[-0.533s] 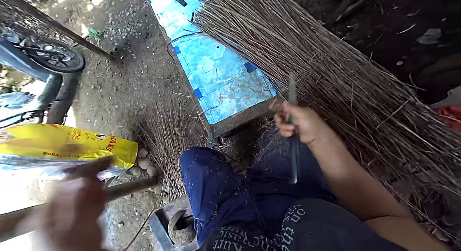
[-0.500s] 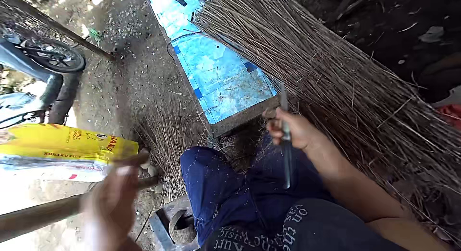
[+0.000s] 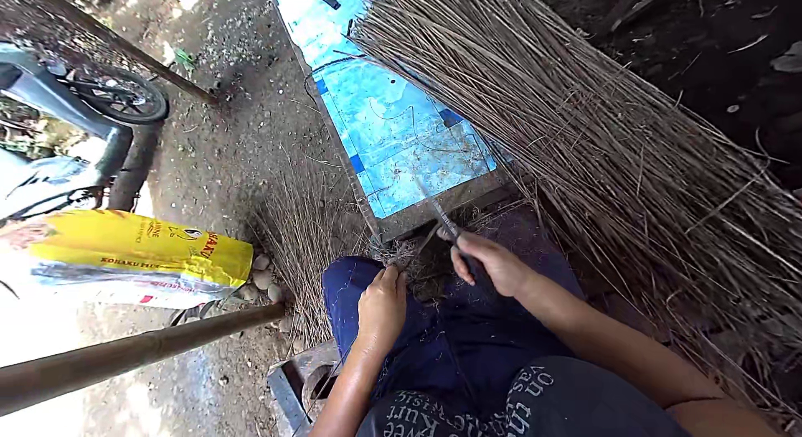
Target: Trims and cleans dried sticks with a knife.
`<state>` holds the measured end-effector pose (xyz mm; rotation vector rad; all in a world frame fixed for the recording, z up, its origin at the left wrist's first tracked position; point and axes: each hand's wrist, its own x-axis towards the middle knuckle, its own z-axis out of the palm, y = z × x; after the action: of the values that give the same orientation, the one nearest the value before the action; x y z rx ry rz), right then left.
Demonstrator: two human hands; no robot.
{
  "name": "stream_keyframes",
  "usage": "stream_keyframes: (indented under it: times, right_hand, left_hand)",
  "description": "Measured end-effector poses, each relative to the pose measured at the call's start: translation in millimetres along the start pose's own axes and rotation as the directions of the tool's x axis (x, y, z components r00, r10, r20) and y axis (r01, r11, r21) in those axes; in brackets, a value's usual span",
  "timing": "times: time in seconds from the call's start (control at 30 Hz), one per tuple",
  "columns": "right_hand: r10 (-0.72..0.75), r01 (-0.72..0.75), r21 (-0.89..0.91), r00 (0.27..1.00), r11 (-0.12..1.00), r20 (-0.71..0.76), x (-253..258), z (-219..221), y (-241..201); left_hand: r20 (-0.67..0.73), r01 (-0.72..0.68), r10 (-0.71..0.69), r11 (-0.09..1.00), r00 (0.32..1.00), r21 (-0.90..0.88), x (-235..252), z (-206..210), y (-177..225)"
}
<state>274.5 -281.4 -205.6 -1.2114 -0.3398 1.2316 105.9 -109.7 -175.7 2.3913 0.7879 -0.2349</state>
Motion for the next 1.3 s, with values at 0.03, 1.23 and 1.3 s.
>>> stream_keyframes:
  times: [0.03,1.23,1.3]
  right_hand:
    - [0.046,-0.045,-0.031,0.998,0.999,0.036,1,6,6]
    - [-0.276,-0.107,-0.674,0.856,0.731,-0.436,59,-83,-5]
    - [-0.198,-0.112,-0.596,0.881,0.795,-0.430,44,-50,-25]
  left_hand:
    - [0.055,-0.005,0.010,0.997,0.998,-0.083,-1,-1,-1]
    - [0.017,0.031,-0.026,0.905,1.000,-0.424,-42,15,-17]
    - [0.094,0.100,-0.057,0.822,0.994,-0.560,-37,16,-19]
